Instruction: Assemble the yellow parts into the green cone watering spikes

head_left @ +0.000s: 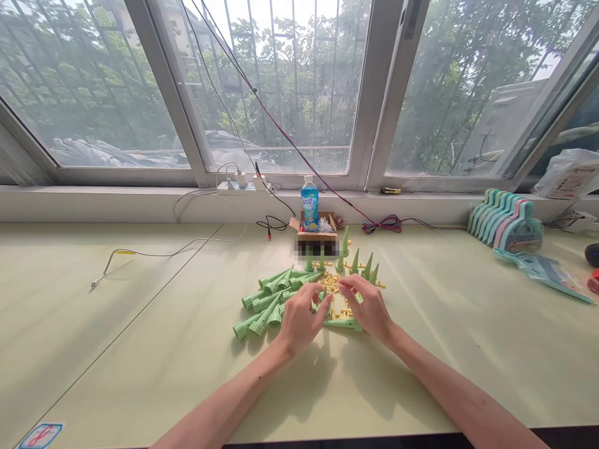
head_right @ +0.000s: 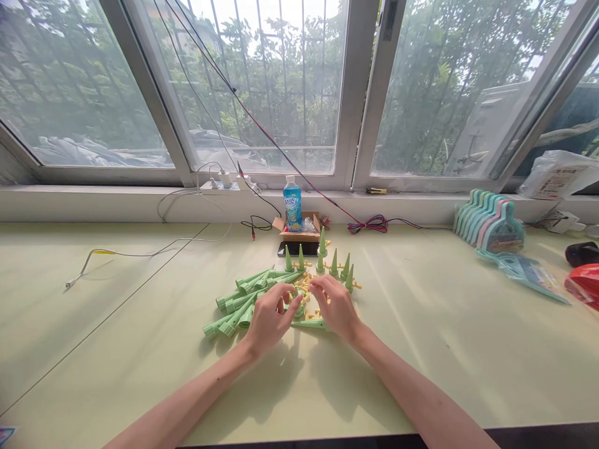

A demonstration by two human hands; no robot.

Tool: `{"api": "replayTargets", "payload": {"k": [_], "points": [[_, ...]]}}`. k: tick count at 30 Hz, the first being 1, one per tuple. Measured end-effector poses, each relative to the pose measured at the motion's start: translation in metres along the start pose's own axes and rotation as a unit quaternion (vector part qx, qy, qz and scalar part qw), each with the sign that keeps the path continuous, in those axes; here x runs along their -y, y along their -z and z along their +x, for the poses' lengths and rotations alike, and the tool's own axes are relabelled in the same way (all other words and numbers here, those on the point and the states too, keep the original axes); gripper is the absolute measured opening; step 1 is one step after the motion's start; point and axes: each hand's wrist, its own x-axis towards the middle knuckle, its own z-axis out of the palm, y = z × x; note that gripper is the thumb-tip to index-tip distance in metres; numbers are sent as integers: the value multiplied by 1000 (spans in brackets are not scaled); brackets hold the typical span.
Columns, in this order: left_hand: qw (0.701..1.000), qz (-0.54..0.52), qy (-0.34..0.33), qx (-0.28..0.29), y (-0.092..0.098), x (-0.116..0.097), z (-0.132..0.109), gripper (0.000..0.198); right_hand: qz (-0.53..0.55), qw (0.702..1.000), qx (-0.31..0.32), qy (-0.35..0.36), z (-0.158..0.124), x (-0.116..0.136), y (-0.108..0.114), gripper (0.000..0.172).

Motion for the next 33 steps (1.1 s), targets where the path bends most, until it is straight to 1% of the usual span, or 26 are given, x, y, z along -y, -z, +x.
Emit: {"api": "replayTargets", "payload": {"k": [7,11,17,21,24,27,30,33], "points": [[993,95,-30,61,-1,0,0,26,-8,1000,3,-6,1,-1,-1,20],[989,122,-34,78,-1,-2,0,24,-12,1000,4,-7,1,0,-1,19],[989,102,-56,96,-1,-4,-2,16,-6,1000,5,-6,1,-1,-2,19],[992,63,-53,94,1,-7,-2,21,-3,1000,-2,-14,0,-3,-2,17],[997,7,-23,79,2,-9,-1,24,2,1000,-8,-20,0,-2,-2,16],[993,-91,39,64,3,-9,1,26,4,1000,-4,-13,0,0,0,19],[968,-210,123,56,3,-9,3,30,8,1000,5,-3,0,1,0,22],[944,-282,169,36,3,-9,5,32,8,1000,10,4,0,2,0,23]]}}
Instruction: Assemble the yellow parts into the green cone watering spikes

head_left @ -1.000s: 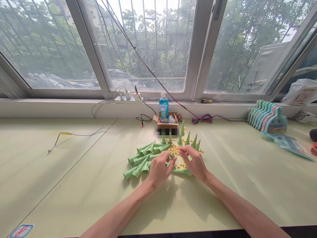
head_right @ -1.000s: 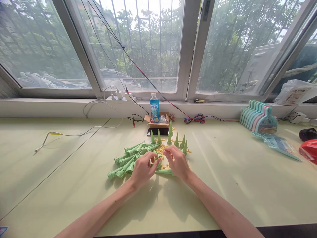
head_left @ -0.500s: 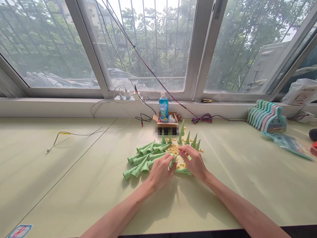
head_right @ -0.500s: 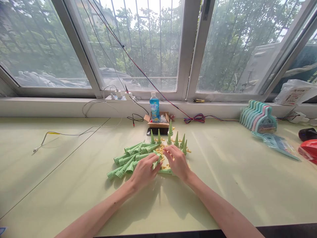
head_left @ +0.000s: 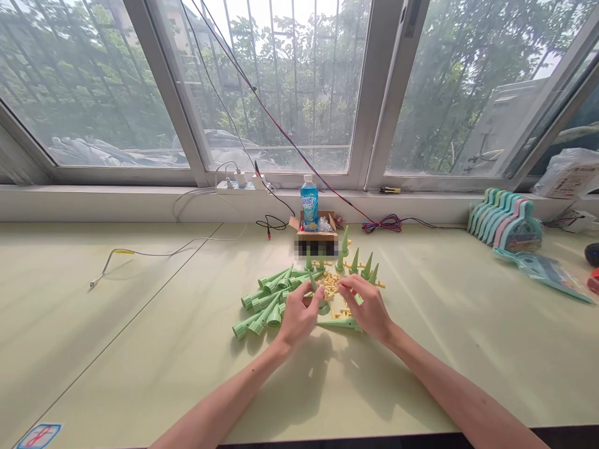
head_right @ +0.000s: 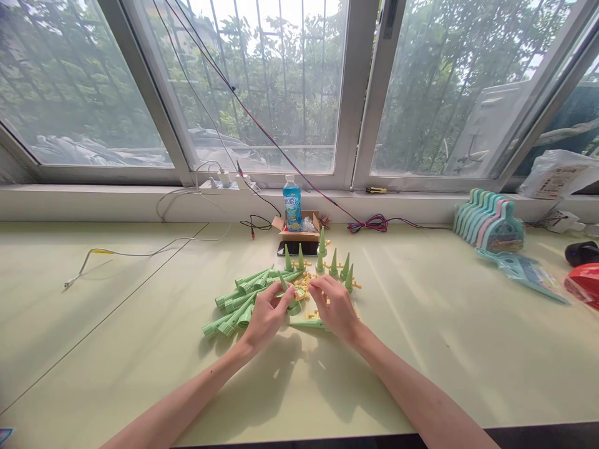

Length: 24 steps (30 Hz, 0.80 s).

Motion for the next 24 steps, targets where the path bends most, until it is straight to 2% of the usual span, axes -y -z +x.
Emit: {"api": "replayTargets", "payload": {"k": [14,24], "points": [[997,-67,27,-23,-1,-4,2,33,6,1000,16,0,-1,-1,1,22],[997,-78,23,16,-1,-1,1,30,32,998,44,24,-2,-2,-1,20]]}}
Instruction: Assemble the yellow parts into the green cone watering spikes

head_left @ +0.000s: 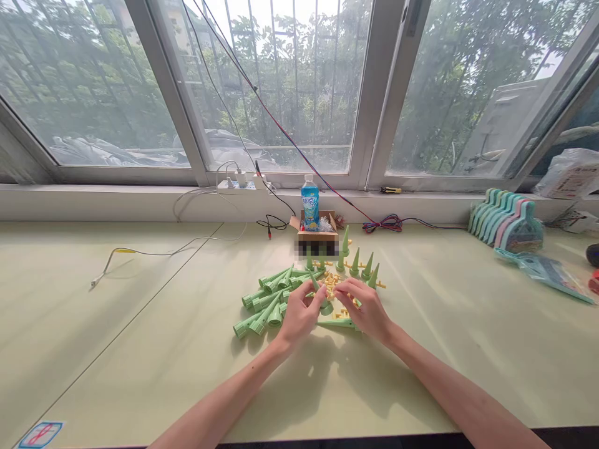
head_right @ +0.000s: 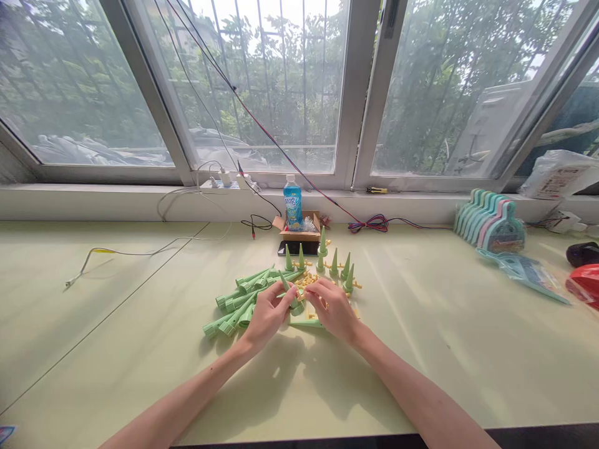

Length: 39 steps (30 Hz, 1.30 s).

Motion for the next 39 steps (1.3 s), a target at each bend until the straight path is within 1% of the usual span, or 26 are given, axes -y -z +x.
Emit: {"api": "replayTargets", "payload": {"k": [6,15,19,23,33,39], "points": [[999,6,11,32,1,1,-1,29,13,1000,4,1,0,-2,0,18],[1000,6,-2,18,2,-1,0,29,22,1000,5,10,0,1,-1,14],[1000,5,4,14,2,-3,0,29,24,1000,8,8,0,1,-1,14],[1000,13,-10,12,2,-4,0,29,24,1000,12,8,1,1,0,15],[999,39,-32,21,1,-5,-1,27,27,999,31,-4,1,0,0,18],[998,35,-37,34,2,-2,-1,27,17,999,36,-8,-1,-3,-1,23]]}}
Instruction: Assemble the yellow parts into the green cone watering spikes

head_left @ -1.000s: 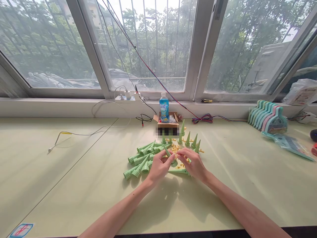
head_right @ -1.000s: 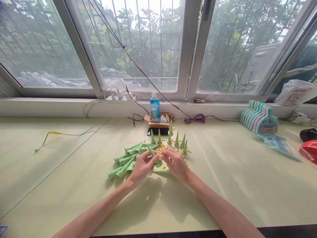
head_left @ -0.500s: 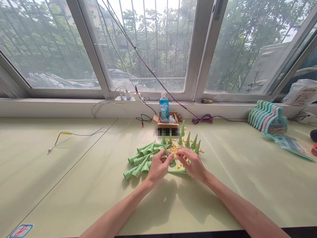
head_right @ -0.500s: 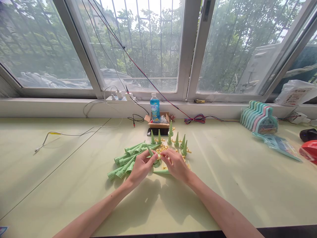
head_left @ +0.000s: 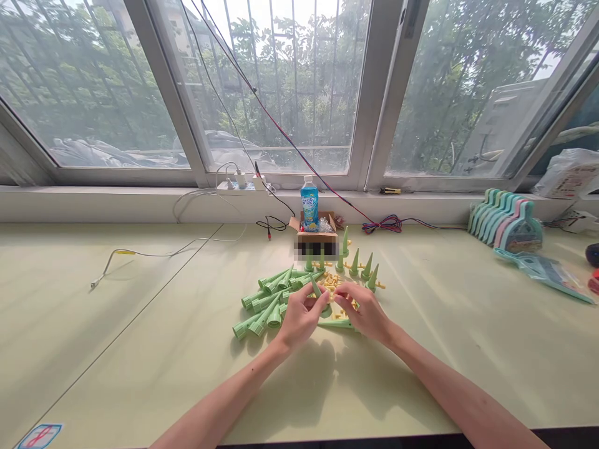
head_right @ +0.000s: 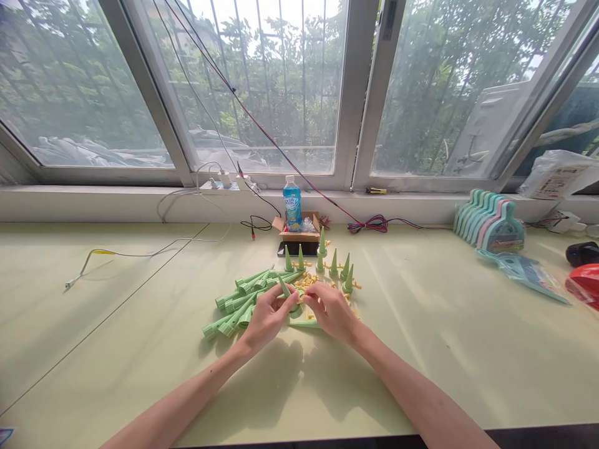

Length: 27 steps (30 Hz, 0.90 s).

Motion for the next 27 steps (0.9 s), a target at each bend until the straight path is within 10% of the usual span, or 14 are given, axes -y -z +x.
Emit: {"api": "replayTargets", "payload": {"k": [27], "points": [[993,-77,91,8,2,-5,3,36,3,1000,-5,13,-1,4,2,26]]}}
